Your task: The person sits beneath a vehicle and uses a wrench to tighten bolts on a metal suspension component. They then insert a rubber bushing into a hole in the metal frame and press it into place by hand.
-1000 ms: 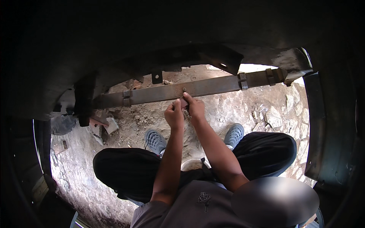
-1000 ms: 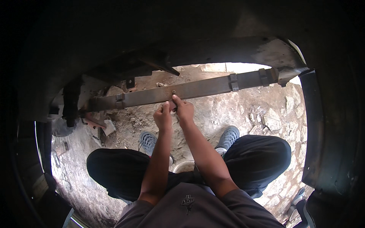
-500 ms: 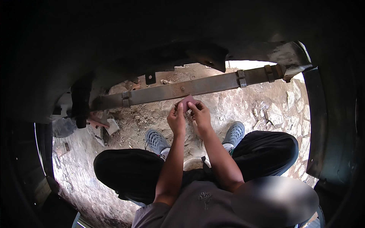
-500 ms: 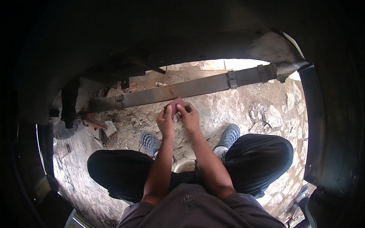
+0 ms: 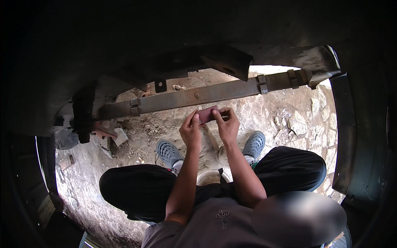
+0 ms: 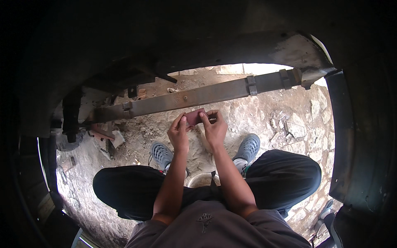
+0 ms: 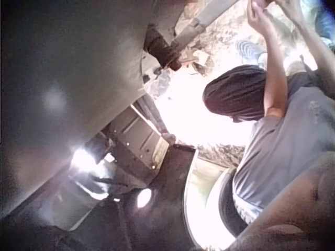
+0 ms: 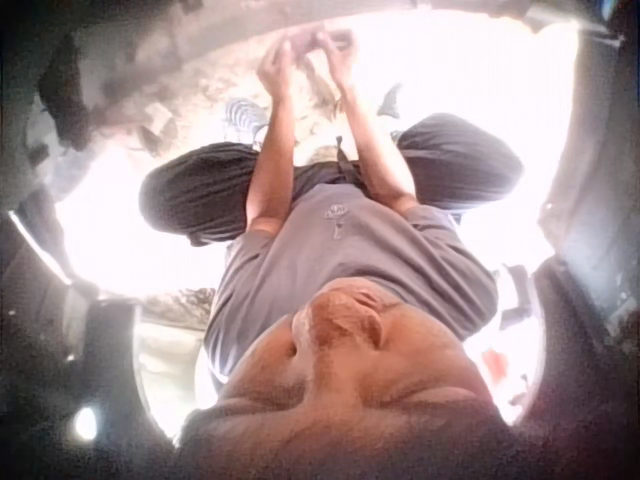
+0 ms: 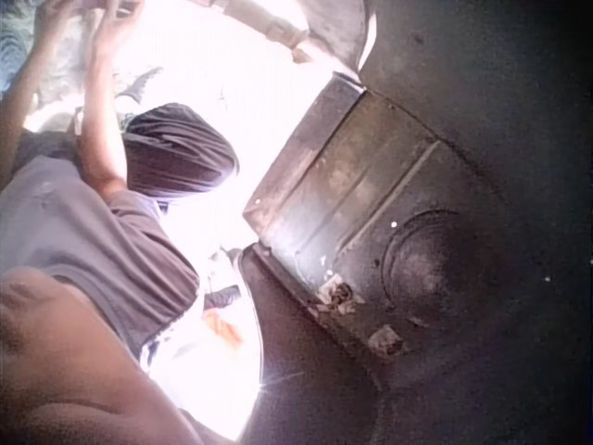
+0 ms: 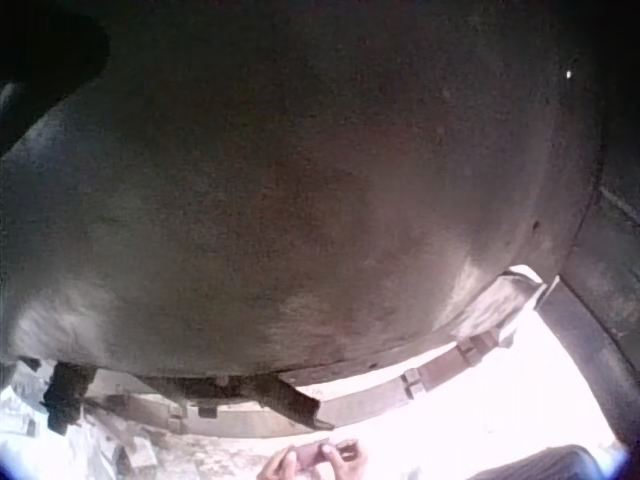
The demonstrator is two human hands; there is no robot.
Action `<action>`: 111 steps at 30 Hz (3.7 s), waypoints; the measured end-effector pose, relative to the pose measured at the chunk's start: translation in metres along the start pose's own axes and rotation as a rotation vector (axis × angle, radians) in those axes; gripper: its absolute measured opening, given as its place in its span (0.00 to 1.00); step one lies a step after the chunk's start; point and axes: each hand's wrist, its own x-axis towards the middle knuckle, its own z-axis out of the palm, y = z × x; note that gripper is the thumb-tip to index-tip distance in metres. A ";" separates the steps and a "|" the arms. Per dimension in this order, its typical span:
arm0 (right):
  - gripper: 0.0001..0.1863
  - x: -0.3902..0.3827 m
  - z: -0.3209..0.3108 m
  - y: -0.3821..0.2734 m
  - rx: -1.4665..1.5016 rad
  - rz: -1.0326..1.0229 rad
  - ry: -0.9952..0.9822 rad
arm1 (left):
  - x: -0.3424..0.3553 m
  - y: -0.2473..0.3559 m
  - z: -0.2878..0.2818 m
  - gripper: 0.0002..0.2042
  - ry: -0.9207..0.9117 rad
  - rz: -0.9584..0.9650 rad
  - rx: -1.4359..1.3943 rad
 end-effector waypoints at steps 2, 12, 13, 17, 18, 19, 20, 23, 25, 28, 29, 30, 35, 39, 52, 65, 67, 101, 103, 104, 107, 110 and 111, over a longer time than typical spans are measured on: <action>0.14 0.004 -0.005 0.002 0.036 0.071 -0.045 | 0.000 -0.003 0.000 0.13 0.001 -0.034 -0.066; 0.16 0.028 -0.036 -0.007 0.036 0.396 -0.342 | -0.001 -0.004 0.000 0.12 -0.015 0.143 0.245; 0.17 0.028 -0.037 -0.011 0.051 0.469 -0.371 | -0.001 -0.005 -0.001 0.12 -0.031 0.170 0.295; 0.18 0.027 -0.032 0.010 0.358 0.600 -0.393 | -0.008 0.000 0.006 0.11 -0.025 0.121 0.215; 0.18 0.026 -0.030 0.010 0.378 0.624 -0.385 | -0.008 0.000 0.006 0.11 -0.030 0.101 0.178; 0.18 0.026 -0.028 0.010 0.398 0.647 -0.377 | -0.007 0.000 0.005 0.11 -0.035 0.081 0.140; 0.18 0.025 -0.028 0.010 0.276 0.574 -0.363 | -0.007 -0.002 0.004 0.11 -0.055 0.063 0.128; 0.22 0.025 -0.025 0.008 -0.029 0.358 -0.317 | -0.005 -0.009 -0.002 0.12 -0.104 0.004 0.031; 0.24 0.024 -0.023 0.008 -0.165 0.234 -0.283 | -0.008 -0.011 -0.002 0.13 -0.129 -0.061 -0.114; 0.27 0.026 -0.023 -0.004 -0.359 0.193 -0.264 | -0.007 -0.010 -0.004 0.17 -0.160 -0.108 -0.220; 0.28 0.026 -0.023 -0.005 -0.387 0.193 -0.250 | -0.008 -0.009 -0.005 0.19 -0.196 -0.105 -0.242; 0.28 0.027 -0.024 -0.007 -0.415 0.191 -0.232 | -0.010 -0.004 -0.002 0.21 -0.235 -0.102 -0.266; 0.28 0.025 -0.017 -0.013 -0.361 0.165 -0.083 | -0.013 0.008 0.005 0.28 -0.331 -0.083 -0.136; 0.27 0.013 -0.008 -0.020 -0.337 0.083 -0.040 | -0.008 0.009 0.001 0.25 -0.247 -0.097 -0.224; 0.17 -0.011 0.020 -0.016 0.256 0.180 -0.176 | 0.003 0.004 -0.002 0.17 -0.042 -0.064 -0.219; 0.15 -0.049 0.116 -0.005 0.537 0.355 -0.230 | 0.049 0.036 -0.055 0.17 0.235 0.213 -0.276; 0.15 -0.047 0.125 -0.019 0.473 0.233 -0.185 | 0.050 0.049 -0.064 0.16 0.247 0.167 -0.151; 0.27 -0.077 0.278 -0.079 -0.877 -1.201 -0.658 | 0.071 0.249 -0.239 0.16 -0.367 0.172 1.490; 0.31 -0.073 0.289 -0.074 -0.654 -0.921 -0.780 | 0.070 0.256 -0.235 0.16 -0.387 0.181 1.537; 0.33 -0.072 0.293 -0.071 -0.515 -0.734 -0.818 | 0.072 0.257 -0.234 0.16 -0.400 0.187 1.560; 0.39 -0.086 0.299 -0.058 -0.261 -0.301 -0.875 | 0.084 0.252 -0.242 0.15 -0.443 0.334 1.528; 0.35 -0.099 0.266 -0.102 -0.450 -0.667 -0.780 | 0.091 0.244 -0.265 0.14 -0.371 0.251 1.222; 0.35 -0.092 0.265 -0.112 -0.417 -0.531 -0.827 | 0.093 0.244 -0.263 0.14 -0.349 0.206 1.152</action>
